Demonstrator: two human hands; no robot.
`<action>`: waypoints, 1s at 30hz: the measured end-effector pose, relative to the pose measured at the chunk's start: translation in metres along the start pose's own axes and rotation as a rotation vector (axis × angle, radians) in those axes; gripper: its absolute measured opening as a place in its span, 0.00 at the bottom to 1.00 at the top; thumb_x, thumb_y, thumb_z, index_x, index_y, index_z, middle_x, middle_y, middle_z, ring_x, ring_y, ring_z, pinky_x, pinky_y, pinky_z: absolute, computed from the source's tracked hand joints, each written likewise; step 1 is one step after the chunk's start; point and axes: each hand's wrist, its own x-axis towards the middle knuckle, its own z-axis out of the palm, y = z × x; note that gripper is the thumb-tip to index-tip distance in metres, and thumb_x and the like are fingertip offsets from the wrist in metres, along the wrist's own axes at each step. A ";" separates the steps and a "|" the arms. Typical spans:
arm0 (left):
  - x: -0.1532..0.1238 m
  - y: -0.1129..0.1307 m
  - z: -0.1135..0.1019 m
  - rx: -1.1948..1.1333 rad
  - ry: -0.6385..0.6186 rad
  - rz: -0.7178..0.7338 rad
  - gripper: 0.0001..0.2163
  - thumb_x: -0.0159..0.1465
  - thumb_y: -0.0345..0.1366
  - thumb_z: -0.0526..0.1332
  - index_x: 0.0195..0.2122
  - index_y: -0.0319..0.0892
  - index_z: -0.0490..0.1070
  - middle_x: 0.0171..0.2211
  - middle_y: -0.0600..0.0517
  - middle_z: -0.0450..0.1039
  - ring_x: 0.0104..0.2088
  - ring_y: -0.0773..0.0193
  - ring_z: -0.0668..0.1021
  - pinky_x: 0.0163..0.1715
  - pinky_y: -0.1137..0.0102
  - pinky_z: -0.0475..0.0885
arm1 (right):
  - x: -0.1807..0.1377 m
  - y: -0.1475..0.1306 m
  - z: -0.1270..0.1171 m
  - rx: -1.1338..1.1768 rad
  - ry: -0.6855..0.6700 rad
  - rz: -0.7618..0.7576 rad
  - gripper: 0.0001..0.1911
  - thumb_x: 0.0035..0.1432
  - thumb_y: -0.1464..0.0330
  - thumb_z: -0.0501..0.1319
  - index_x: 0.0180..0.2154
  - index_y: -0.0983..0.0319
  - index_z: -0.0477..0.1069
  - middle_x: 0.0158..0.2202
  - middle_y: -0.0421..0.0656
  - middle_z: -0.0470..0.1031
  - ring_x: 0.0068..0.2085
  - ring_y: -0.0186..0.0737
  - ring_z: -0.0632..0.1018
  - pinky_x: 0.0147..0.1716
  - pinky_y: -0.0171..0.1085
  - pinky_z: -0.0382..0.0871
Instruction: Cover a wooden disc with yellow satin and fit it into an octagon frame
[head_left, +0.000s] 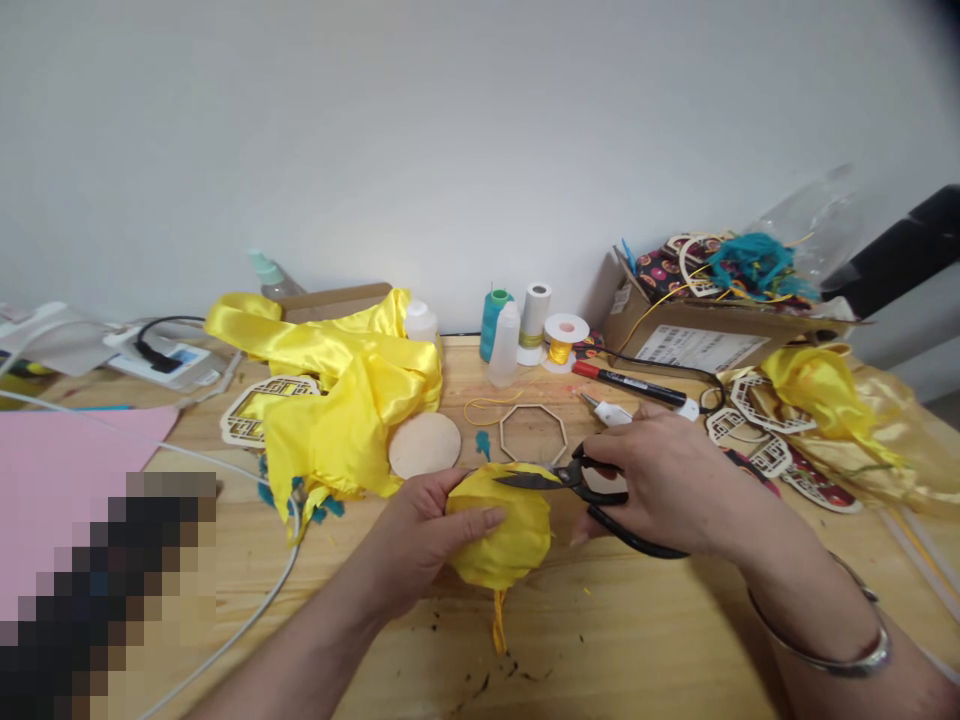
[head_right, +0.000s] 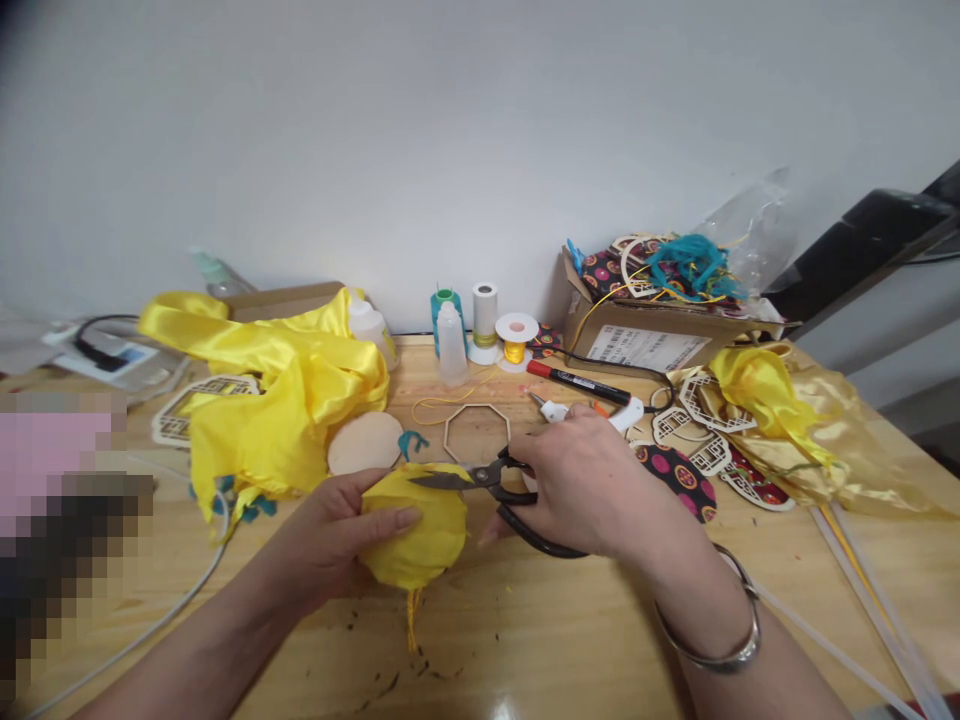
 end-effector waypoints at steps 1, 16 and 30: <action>0.000 -0.001 0.000 0.001 -0.005 -0.003 0.10 0.55 0.32 0.68 0.40 0.43 0.78 0.37 0.49 0.82 0.33 0.61 0.82 0.34 0.69 0.76 | 0.000 0.000 0.000 -0.004 -0.007 -0.001 0.23 0.51 0.47 0.59 0.24 0.60 0.71 0.23 0.44 0.77 0.29 0.44 0.76 0.31 0.38 0.57; 0.003 -0.006 -0.005 0.010 -0.034 -0.022 0.11 0.56 0.32 0.67 0.42 0.42 0.77 0.37 0.48 0.82 0.32 0.62 0.82 0.33 0.71 0.75 | 0.002 0.001 0.001 0.013 -0.035 -0.012 0.22 0.47 0.46 0.63 0.24 0.59 0.70 0.25 0.42 0.78 0.31 0.43 0.77 0.33 0.38 0.58; 0.004 -0.007 -0.005 0.030 -0.047 -0.053 0.13 0.54 0.33 0.69 0.41 0.42 0.77 0.34 0.50 0.82 0.30 0.64 0.81 0.31 0.72 0.75 | 0.002 -0.002 0.005 0.036 -0.037 -0.024 0.14 0.49 0.55 0.64 0.24 0.59 0.70 0.25 0.42 0.78 0.30 0.42 0.76 0.29 0.37 0.56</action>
